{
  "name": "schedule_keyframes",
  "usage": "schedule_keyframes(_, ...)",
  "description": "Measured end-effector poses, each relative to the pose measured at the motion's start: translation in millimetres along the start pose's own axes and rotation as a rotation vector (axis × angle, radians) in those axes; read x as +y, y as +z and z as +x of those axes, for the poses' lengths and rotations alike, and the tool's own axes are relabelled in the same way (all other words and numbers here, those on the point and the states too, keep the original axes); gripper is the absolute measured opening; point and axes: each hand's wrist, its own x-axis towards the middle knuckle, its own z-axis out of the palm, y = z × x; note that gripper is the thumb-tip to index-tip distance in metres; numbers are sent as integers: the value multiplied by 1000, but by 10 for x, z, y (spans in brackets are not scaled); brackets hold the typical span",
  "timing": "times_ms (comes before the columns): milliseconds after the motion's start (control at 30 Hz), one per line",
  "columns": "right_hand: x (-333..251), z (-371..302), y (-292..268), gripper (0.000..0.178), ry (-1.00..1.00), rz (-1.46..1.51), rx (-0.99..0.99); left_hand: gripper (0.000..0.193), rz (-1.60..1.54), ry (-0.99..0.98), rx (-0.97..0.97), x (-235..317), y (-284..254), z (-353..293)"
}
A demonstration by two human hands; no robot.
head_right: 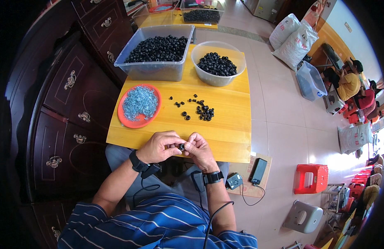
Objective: Assembling small black plastic components by hand at a workbench using a manual foot-pedal fixture.
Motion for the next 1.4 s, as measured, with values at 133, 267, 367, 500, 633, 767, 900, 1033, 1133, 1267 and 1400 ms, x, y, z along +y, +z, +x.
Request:
schedule_keyframes(133,-3,-5,25,17,-34,-1,13,24,33,84,84,-10,59,-5)
schedule_keyframes(267,-8,-10,18,16,-21,2,5,21,56,127,131,-47,113,-19)
schedule_keyframes(367,-11,-26,30,16,-20,13,21,18,51,105,190,-33,154,-11)
schedule_keyframes(500,3,-18,15,17,-26,33,18,17,24,91,191,-18,159,-11)
schedule_keyframes(633,27,-30,-15,17,-39,71,-24,18,-7,119,178,-6,178,-15)
schedule_keyframes(767,44,-30,-52,17,-40,91,-41,19,27,135,193,13,181,-18)
schedule_keyframes(900,6,-45,6,15,-19,109,-42,20,55,170,225,-15,177,-23)
schedule_keyframes(1033,13,-28,-28,14,-15,88,-37,19,53,175,224,-22,165,-3)
schedule_keyframes(1133,-3,-4,-35,13,-17,64,-47,19,82,167,219,-22,144,11)
schedule_keyframes(1267,-7,-6,-34,13,-19,60,-42,19,113,152,235,0,125,31)
schedule_keyframes(1400,0,-32,-12,16,0,3,-23,20,125,108,224,-52,153,-18)
